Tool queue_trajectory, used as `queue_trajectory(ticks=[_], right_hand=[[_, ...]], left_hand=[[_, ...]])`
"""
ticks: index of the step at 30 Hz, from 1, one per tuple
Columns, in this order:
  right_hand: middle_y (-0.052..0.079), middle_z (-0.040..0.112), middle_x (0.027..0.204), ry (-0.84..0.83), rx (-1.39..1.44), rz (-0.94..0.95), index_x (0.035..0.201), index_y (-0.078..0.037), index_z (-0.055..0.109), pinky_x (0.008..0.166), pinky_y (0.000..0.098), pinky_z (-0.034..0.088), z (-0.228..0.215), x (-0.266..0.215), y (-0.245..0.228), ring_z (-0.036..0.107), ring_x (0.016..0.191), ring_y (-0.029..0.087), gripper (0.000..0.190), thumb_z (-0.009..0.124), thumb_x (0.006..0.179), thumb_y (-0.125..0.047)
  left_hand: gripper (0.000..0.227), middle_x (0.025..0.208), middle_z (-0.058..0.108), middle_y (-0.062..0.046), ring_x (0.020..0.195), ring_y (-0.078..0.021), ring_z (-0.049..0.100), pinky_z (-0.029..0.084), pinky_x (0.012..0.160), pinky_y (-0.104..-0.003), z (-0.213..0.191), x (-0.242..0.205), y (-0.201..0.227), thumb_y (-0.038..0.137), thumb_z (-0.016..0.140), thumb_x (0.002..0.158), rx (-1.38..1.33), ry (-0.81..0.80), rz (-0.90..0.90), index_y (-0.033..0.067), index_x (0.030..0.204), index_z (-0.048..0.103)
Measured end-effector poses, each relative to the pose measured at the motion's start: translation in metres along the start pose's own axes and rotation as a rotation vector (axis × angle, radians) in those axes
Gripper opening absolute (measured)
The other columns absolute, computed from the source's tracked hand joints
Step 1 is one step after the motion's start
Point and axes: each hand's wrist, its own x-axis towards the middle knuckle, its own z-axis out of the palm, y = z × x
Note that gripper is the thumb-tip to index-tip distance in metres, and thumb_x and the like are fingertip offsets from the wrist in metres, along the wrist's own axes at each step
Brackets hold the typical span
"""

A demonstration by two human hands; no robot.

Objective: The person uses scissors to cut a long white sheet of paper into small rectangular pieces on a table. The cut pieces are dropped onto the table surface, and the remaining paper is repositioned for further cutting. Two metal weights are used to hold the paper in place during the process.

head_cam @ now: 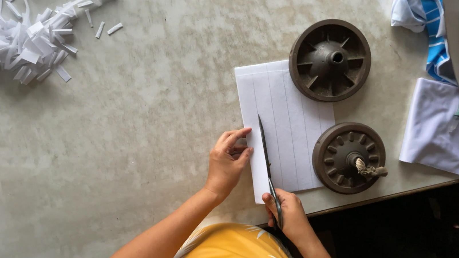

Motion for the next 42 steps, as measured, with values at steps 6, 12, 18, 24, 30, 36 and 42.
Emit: queue_trajectory(ticks=[6,12,18,24,30,36,42], right_hand=[[0.005,0.057,0.05,-0.015,-0.014,0.024,0.071,-0.008,0.059,0.046,0.0292,0.043,-0.004,0.005,-0.021,0.057,0.042,0.014,0.06,0.055,0.083,-0.067],[0.006,0.059,0.045,-0.004,-0.08,0.015,0.063,-0.009,0.055,0.049,0.0289,0.043,-0.004,0.006,-0.017,0.055,0.043,0.014,0.062,0.052,0.086,-0.067],[0.006,0.06,0.044,0.0,-0.088,0.017,0.062,-0.009,0.054,0.049,0.0298,0.045,-0.006,0.003,-0.028,0.057,0.043,0.015,0.061,0.055,0.084,-0.067],[0.001,0.052,0.059,0.014,-0.034,0.034,0.071,-0.009,0.057,0.038,0.029,0.05,-0.007,0.021,-0.032,0.057,0.043,0.014,0.057,0.059,0.085,-0.064],[0.009,0.056,0.045,0.115,-0.046,-0.048,0.061,-0.009,0.063,0.058,0.0309,0.049,-0.007,0.048,-0.019,0.056,0.054,0.018,0.054,0.071,0.094,-0.052],[0.009,0.055,0.047,0.125,-0.066,-0.066,0.06,-0.009,0.062,0.06,0.0314,0.047,-0.008,0.058,-0.031,0.053,0.056,0.019,0.057,0.07,0.093,-0.055],[0.006,0.054,0.047,0.13,-0.056,-0.069,0.059,-0.01,0.06,0.062,0.0309,0.048,-0.005,0.065,-0.014,0.053,0.059,0.016,0.055,0.069,0.095,-0.052]], left_hand=[[0.04,0.115,0.063,-0.003,0.086,-0.0146,0.075,0.065,0.085,-0.023,-0.003,0.001,0.01,0.003,0.072,0.09,-0.04,-0.024,-0.075,0.0157,0.127,0.07],[0.035,0.115,0.067,-0.007,0.094,-0.0183,0.075,0.067,0.089,-0.027,-0.008,0.055,0.018,0.004,0.074,0.09,0.097,0.028,0.049,0.0121,0.123,0.07],[0.036,0.115,0.066,-0.002,0.091,-0.015,0.073,0.065,0.091,-0.024,-0.01,0.06,0.018,0.001,0.072,0.091,0.017,0.035,-0.004,0.0149,0.124,0.072],[0.034,0.115,0.064,-0.002,0.088,-0.0135,0.072,0.065,0.089,-0.023,-0.011,0.059,0.023,0.001,0.07,0.092,-0.004,0.03,-0.027,0.0129,0.124,0.072],[0.042,0.121,0.061,-0.012,0.093,-0.0253,0.076,0.064,0.079,-0.032,-0.008,0.06,0.009,-0.004,0.07,0.091,-0.065,0.051,-0.048,0.0103,0.13,0.071],[0.044,0.119,0.062,-0.01,0.091,-0.0262,0.077,0.066,0.076,-0.031,-0.009,0.067,0.002,-0.003,0.073,0.087,-0.047,0.013,-0.06,0.014,0.128,0.072],[0.036,0.115,0.065,-0.009,0.092,-0.0241,0.077,0.064,0.079,-0.031,-0.01,0.118,0.005,-0.001,0.073,0.088,-0.001,0.102,0.024,0.0155,0.12,0.076]])
